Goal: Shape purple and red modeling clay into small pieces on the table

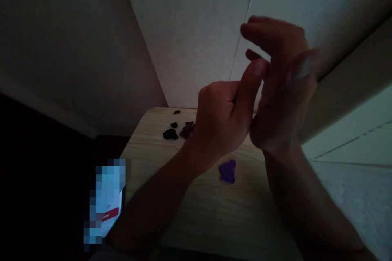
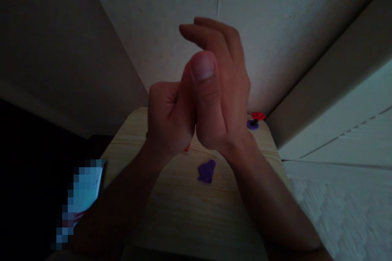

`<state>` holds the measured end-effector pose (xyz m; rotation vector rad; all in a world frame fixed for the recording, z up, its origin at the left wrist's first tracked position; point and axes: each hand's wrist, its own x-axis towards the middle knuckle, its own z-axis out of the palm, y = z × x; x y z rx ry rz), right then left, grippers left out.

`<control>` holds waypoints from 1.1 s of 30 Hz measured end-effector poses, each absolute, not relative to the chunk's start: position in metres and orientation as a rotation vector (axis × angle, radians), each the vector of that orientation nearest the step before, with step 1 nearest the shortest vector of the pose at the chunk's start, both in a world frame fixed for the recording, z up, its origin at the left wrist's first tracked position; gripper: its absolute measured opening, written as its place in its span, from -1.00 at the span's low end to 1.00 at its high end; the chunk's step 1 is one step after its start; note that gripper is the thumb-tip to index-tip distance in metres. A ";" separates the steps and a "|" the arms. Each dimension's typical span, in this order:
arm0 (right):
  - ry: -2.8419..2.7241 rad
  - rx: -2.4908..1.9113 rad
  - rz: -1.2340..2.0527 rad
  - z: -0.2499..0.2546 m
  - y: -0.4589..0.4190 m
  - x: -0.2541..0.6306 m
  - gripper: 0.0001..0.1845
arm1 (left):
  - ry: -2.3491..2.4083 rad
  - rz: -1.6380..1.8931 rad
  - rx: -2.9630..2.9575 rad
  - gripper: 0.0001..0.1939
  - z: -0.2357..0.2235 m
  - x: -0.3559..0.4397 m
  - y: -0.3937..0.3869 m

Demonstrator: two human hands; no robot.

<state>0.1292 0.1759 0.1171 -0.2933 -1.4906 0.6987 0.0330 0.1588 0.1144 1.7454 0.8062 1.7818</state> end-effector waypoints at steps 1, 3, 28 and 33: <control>-1.639 -0.460 0.419 0.117 0.175 0.129 -0.53 | 0.761 1.820 1.745 -0.36 0.113 0.033 0.159; -1.727 -0.531 0.268 0.117 0.173 0.128 -0.46 | 0.701 1.864 1.728 -0.38 0.112 0.033 0.159; -1.624 -0.575 0.555 0.109 0.168 0.111 -0.64 | 0.592 1.687 1.522 -0.44 0.122 0.027 0.163; -1.762 -0.737 0.404 0.106 0.172 0.113 -0.56 | 0.570 1.725 1.521 -0.45 0.117 0.028 0.167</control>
